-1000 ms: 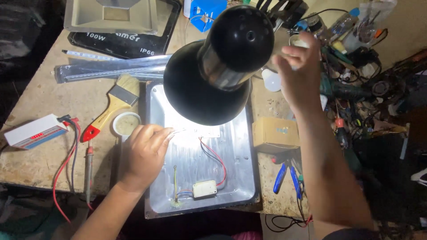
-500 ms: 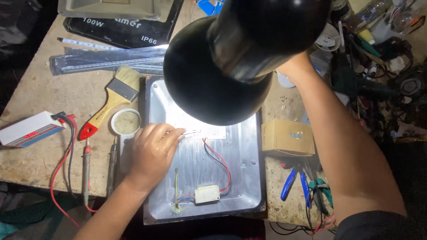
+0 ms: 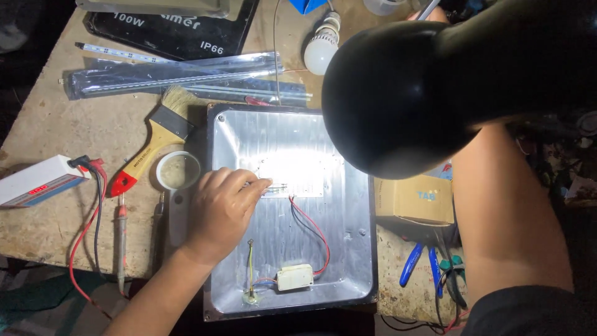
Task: Testing and soldering components on an LED floodlight panel at a repair workbench.
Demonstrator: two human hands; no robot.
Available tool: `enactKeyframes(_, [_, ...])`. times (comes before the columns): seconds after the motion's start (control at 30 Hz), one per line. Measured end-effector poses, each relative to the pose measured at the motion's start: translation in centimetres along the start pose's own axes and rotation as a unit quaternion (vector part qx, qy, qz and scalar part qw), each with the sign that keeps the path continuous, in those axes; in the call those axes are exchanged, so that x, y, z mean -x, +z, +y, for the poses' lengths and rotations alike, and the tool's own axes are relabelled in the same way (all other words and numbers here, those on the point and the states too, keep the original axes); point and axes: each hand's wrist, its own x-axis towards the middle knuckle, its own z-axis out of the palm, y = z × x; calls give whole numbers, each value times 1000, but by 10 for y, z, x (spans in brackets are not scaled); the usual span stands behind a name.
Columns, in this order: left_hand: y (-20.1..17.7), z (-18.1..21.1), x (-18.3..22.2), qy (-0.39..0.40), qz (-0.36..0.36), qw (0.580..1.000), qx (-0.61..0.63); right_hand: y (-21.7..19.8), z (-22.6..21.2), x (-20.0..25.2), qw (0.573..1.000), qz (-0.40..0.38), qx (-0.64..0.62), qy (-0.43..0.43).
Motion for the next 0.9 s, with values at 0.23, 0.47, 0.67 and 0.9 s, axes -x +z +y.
enactKeyframes(0.23, [7,-5,-1,2,-1,1000,-4,-35,3,30,998,41,-9,-41])
enactKeyframes(0.47, [3,-3,-1,2,-36,999,-29,-87,10,82,992,99,-7,-74])
enactKeyframes(0.67, [3,-7,-1,23,-35,999,-32,-132,104,261,900,362,-190,150])
enactKeyframes(0.9, [22,-26,18,50,-34,996,-70,-162,148,322,761,474,-266,354])
